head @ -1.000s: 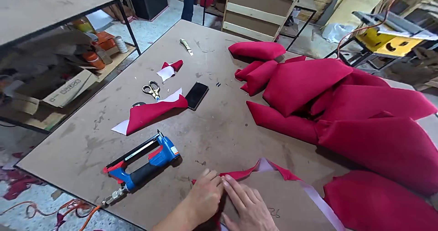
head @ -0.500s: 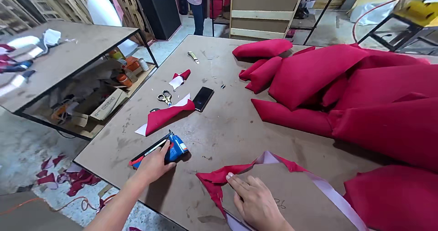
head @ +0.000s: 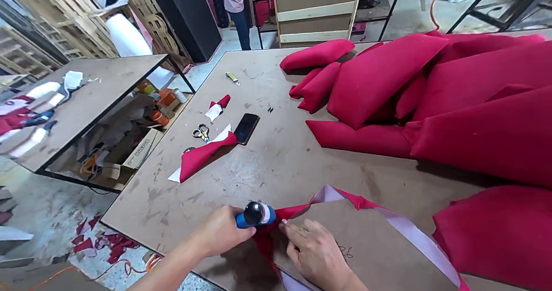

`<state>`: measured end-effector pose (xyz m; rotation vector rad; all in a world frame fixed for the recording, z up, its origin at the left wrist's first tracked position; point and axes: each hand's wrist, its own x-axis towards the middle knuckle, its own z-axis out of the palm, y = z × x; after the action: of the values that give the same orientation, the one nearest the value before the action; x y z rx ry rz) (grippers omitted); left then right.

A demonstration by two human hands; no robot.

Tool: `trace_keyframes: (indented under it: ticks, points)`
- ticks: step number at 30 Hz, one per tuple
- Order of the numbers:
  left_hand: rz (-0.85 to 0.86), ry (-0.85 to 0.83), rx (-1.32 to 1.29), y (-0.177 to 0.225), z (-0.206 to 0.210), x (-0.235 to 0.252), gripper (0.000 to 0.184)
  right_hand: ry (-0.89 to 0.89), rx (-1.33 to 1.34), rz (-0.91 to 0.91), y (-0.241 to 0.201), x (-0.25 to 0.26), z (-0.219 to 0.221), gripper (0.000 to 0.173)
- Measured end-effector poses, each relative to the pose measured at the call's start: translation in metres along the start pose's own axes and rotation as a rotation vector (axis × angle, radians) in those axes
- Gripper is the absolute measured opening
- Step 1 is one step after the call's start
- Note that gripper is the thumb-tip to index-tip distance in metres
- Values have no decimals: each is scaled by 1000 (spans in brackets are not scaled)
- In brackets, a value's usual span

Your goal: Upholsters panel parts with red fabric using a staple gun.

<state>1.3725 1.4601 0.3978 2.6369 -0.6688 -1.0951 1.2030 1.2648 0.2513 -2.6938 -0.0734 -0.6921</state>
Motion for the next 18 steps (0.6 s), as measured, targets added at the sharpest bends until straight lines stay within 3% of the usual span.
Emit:
trace_keyframes:
  ticks: [5, 8, 11, 12, 14, 16, 18]
  points:
    - [-57, -70, 62, 7, -7, 3, 45, -7, 22, 9, 1, 0, 0, 35]
    - [-93, 145, -41, -17, -13, 6, 46, -1, 51, 6, 6, 4, -2, 36]
    - [-122, 359, 131, -49, 1, 21, 54, -9, 68, 31, 8, -5, -8, 36]
    - [-74, 424, 233, -53, 13, 22, 66, -23, 43, 57, 10, -11, -15, 36]
    - [245, 568, 325, -37, 45, 13, 78, -121, -75, 130, 20, -31, -38, 49]
    - [630, 597, 322, -5, 96, 0, 76, -308, -140, 203, 27, -49, -69, 86]
    - [827, 475, 335, 25, 146, 0, 81, -471, -162, 219, 24, -53, -88, 114]
